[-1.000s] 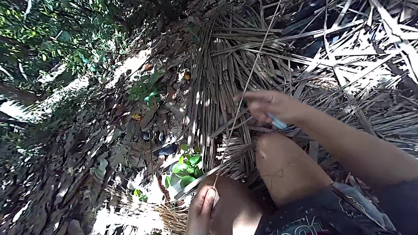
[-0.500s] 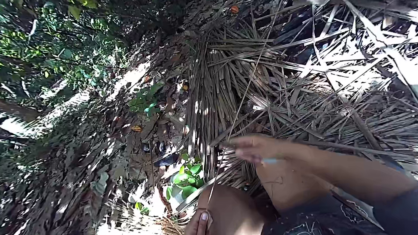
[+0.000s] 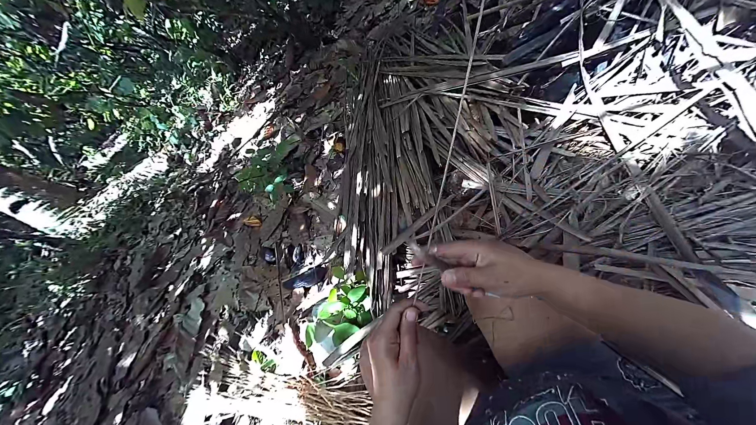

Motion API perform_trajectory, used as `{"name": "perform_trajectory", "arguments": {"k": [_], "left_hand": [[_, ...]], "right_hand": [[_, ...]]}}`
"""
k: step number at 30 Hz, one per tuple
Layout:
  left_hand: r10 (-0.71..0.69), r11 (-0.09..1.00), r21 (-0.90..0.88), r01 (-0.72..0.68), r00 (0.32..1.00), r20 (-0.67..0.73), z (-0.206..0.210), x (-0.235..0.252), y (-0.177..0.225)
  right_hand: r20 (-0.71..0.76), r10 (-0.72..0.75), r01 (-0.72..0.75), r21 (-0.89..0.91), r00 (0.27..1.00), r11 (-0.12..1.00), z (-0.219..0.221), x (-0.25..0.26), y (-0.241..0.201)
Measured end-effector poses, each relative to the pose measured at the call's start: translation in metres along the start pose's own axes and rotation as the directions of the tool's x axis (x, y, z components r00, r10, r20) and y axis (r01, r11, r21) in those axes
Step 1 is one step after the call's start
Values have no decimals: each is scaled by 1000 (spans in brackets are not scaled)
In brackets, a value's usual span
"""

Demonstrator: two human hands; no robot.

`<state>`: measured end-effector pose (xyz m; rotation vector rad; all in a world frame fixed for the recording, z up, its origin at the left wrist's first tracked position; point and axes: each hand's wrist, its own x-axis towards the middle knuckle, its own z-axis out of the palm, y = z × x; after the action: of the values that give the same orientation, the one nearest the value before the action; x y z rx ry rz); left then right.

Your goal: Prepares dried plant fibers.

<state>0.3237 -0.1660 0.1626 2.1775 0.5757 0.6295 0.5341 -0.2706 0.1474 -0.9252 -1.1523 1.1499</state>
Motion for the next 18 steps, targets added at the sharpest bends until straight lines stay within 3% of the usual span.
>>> {"name": "perform_trajectory", "arguments": {"k": [4, 7, 10, 12, 14, 16, 18], "left_hand": [[49, 995, -92, -47, 999, 13, 2, 0, 1], [27, 979, -202, -7, 995, 97, -6, -12, -7], [-63, 946, -305, 110, 985, 161, -14, -27, -14], [-111, 920, -352, 172, 976, 187, -17, -32, -15], [-138, 907, -372, 197, 974, 179, -15, -31, -13], [-140, 904, -383, 189, 978, 154, -12, -25, -10], [-121, 905, -388, 175, 980, 161, -13, -23, -8]], "right_hand": [[117, 7, -5, -17, 993, 1000, 9, -9, -3], [-33, -70, 69, -43, 997, 997, -29, -5, -14], [-248, -219, 223, -15, 944, 975, -73, 3, -30], [-291, -225, 244, 31, 930, 969, -79, 6, -32], [-211, -63, 74, 44, 975, 996, -51, 4, -20], [17, 107, -107, 15, 994, 994, -6, -2, -5], [169, 142, -149, 34, 975, 988, 16, -4, 3]]}}
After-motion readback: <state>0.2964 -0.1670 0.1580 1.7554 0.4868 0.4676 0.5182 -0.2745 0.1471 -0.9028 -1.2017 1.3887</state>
